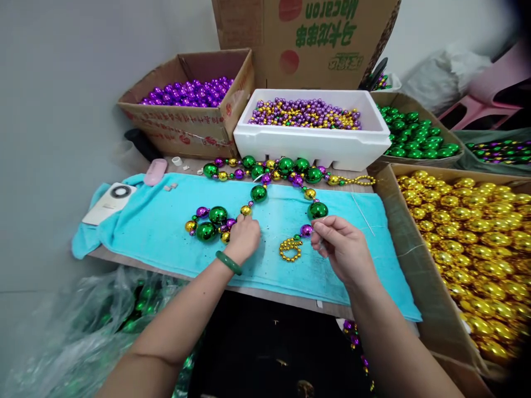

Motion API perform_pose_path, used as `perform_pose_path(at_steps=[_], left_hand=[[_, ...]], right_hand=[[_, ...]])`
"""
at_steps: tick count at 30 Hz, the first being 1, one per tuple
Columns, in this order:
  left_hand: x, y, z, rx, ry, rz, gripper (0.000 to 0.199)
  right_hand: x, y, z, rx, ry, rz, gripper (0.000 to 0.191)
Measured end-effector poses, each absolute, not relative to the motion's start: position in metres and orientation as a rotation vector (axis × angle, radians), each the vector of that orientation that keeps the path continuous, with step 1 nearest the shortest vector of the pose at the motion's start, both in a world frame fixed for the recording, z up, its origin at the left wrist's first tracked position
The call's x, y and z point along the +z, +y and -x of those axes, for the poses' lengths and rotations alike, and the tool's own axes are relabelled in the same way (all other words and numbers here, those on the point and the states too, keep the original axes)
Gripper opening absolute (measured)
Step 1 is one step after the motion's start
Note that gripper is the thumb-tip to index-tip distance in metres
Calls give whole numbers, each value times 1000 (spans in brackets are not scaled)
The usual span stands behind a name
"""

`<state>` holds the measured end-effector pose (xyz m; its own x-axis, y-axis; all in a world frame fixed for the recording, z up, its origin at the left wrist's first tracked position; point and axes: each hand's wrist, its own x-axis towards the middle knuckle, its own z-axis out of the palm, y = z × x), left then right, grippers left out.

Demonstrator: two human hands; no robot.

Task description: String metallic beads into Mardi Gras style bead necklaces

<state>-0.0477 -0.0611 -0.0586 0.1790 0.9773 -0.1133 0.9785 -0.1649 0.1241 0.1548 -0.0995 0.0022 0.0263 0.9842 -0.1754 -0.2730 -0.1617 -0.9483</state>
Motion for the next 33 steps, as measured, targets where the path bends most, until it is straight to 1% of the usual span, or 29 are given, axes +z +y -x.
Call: perform_pose_path(at_steps=[5,7,10,13,16,19,23,26,30,33], left_hand=[[-58,-55,51,22,1873,-2217,18],[-52,-57,55,89,1848,-2159,16],[-29,-64,63,439,1696,-1960,14],[10,-71,72,828,1499,-1701,13],[50,-74,80,1055,1390,-1557,12],[77,-75,82,1196,1306,-1547,12],[95,-75,77,1273,1285,-1566,11],[95,-75,66,1214,1215,-1538,9],[75,-77,40,1040,1064,-1399,9],[52,-80,17,1038,997,-1273,10]], right_hand=[[0,-100,-163,1409,-879,1162,19],[0,-102,-167,1399,-883,1188,20],[6,-106,-172,1373,-910,1218,20],[20,-109,-175,1320,-981,1212,18],[33,-109,-176,1249,-1072,1188,16],[39,-107,-173,1199,-1149,1174,15],[41,-106,-168,1199,-1164,1165,15],[42,-104,-164,1150,-1157,1175,12],[46,-98,-156,1026,-1267,1095,6],[48,-92,-149,1054,-1322,1010,5]])
